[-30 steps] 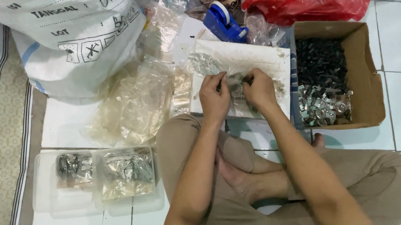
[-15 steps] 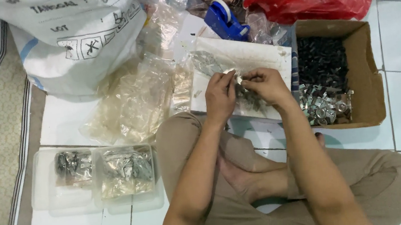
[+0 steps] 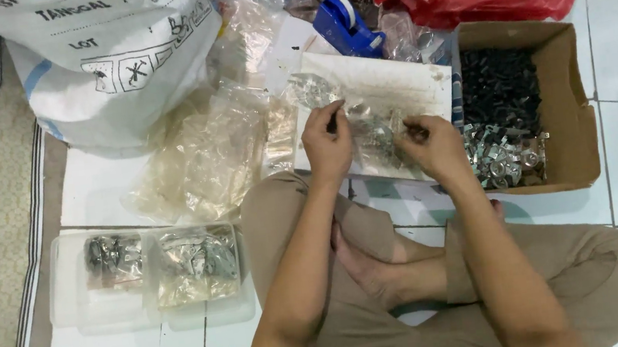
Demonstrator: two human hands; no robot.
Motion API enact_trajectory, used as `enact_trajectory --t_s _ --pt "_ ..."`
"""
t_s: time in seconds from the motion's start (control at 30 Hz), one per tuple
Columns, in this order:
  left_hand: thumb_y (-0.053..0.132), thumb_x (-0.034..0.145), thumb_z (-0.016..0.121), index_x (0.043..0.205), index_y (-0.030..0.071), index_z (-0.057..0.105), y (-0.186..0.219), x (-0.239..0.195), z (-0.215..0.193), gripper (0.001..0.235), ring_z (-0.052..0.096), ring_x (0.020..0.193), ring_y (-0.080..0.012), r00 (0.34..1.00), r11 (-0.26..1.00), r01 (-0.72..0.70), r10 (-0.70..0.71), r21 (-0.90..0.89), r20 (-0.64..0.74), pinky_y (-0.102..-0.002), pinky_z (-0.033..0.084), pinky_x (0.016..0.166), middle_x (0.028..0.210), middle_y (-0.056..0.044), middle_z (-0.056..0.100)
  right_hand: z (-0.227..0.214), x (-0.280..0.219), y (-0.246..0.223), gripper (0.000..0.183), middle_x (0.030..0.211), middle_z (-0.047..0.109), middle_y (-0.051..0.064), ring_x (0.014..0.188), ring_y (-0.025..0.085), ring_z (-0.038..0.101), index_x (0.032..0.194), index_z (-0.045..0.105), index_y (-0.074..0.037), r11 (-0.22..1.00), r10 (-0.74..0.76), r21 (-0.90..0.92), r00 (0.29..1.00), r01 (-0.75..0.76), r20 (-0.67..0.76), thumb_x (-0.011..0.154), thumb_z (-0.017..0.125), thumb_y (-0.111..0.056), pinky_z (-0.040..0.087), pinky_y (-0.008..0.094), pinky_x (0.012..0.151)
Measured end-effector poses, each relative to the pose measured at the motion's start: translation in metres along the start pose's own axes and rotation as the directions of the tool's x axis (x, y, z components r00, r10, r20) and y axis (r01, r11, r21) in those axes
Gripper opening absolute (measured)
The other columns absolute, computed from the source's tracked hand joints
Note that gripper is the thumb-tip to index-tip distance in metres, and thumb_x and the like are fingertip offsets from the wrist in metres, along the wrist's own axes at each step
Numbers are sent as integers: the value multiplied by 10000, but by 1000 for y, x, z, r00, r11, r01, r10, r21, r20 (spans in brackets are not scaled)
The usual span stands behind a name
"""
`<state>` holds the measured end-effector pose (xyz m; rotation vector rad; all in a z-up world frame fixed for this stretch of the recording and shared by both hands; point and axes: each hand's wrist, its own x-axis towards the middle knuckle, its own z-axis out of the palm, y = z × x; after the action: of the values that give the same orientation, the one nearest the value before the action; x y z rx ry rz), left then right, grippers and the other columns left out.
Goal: Sorting small metal components from a cardboard box and placing them into small plastic bags while sitting on the floor.
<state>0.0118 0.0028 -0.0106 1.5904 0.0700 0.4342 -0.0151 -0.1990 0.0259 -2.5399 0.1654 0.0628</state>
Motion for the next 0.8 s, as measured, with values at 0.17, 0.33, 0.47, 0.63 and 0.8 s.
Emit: enact_trajectory --t_s 0.17,0.33,0.47,0.63,0.8 --pt "97 985 616 1085 71 754 2 -5 3 173 694 839 -290 997 998 33 -37 60 62 -375 560 741 857 -122 663 22 -8 -12 619 1096 636 214 1081 404 653 1220 697 56 997 63 -41 997 -65 -46 728 932 -237 574 448 891" --pt "87 981 616 1085 63 755 2 -1 1 175 683 833 -324 999 997 29 -31 75 29 -404 546 737 847 -155 659 35 1 -8 379 962 703 182 931 381 710 1102 771 -18 997 70 -40 996 -72 -62 770 882 -161 580 468 812" --pt "107 971 633 1073 92 763 -2 -5 4 166 688 855 -328 999 995 47 -49 89 19 -415 551 764 855 -144 673 43 11 5 326 940 750 129 933 318 738 1077 780 -79 974 226 -8 974 -226 7 781 834 -202 577 439 780" --pt "108 978 624 1084 89 762 3 -4 3 175 691 866 -318 998 996 57 -59 70 36 -407 551 763 865 -154 678 54 21 1 337 1021 753 137 1013 344 729 1105 781 -103 955 289 -80 957 -287 20 782 807 -196 588 476 808" --pt "102 985 603 1081 81 761 6 -3 0 186 691 846 -293 995 995 93 -95 43 44 -387 553 744 852 -135 674 42 7 -28 288 976 731 223 1046 439 700 1108 740 2 969 233 -84 972 -231 17 840 733 -104 560 550 841"
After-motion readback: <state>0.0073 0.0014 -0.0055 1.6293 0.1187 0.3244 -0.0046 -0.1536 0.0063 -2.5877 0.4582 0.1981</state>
